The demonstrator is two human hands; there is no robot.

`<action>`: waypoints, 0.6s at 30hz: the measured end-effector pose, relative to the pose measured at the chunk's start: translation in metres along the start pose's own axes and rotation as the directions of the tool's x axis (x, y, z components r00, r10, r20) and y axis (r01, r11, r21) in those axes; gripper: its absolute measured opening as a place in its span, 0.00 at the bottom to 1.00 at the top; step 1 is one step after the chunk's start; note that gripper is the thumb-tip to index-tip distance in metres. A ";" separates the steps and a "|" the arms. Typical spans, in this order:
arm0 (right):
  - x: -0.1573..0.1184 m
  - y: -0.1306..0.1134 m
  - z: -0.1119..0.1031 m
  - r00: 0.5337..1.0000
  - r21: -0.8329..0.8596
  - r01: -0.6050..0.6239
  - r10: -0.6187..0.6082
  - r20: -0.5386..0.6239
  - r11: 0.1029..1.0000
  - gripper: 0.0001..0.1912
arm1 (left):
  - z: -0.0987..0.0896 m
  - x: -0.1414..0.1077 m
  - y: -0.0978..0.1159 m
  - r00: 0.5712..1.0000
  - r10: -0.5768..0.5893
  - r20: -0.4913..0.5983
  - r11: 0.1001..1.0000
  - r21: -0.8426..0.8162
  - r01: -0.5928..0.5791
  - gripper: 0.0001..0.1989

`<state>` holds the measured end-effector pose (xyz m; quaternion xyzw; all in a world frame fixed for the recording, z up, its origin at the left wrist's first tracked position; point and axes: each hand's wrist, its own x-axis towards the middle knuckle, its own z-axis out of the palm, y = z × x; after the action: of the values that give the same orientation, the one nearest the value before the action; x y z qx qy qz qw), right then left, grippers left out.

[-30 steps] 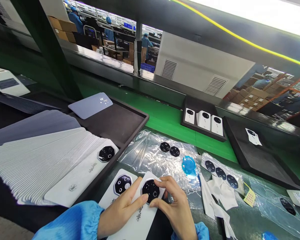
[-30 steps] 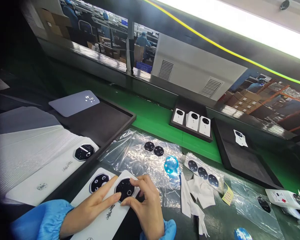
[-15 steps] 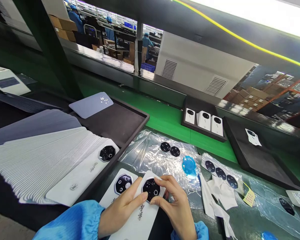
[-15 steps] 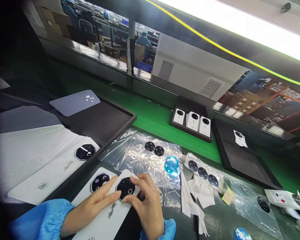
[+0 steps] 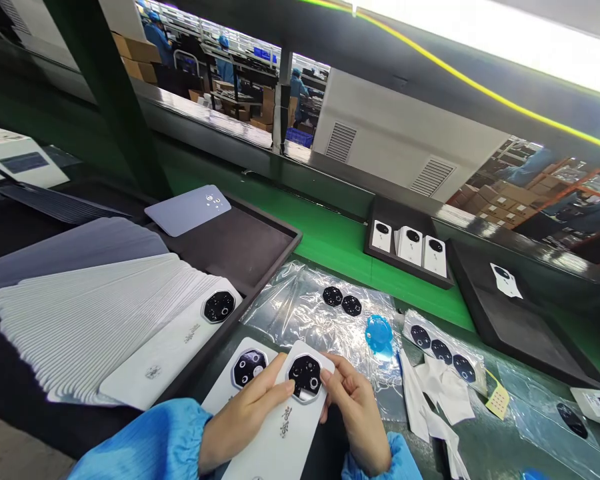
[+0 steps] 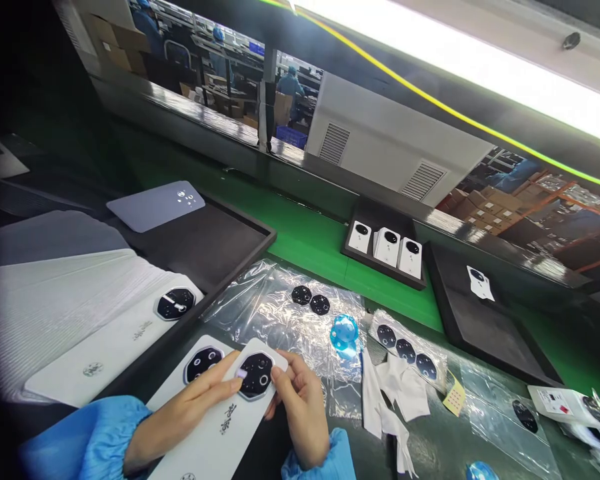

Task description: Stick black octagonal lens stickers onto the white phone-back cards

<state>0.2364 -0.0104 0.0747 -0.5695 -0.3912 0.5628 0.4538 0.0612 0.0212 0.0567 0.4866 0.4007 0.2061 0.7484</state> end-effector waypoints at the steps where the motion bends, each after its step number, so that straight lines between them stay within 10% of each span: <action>1: 0.001 0.001 0.000 1.000 0.021 -0.017 0.017 -0.002 1.000 0.31 | 0.000 0.000 0.000 1.000 -0.024 0.004 0.999 -0.035 0.024 0.32; 6: 0.001 0.005 -0.001 0.999 0.073 -0.047 0.047 -0.002 0.996 0.31 | 0.004 0.003 0.007 0.991 -0.008 0.132 0.992 -0.124 0.025 0.25; 18: -0.003 -0.002 0.001 0.999 -0.027 0.045 -0.045 -0.030 0.999 0.30 | 0.011 0.004 0.013 0.998 -0.038 0.045 0.989 -0.143 0.044 0.28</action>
<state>0.2352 -0.0129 0.0777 -0.5752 -0.4043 0.5383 0.4647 0.0736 0.0237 0.0689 0.4272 0.3789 0.2088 0.7939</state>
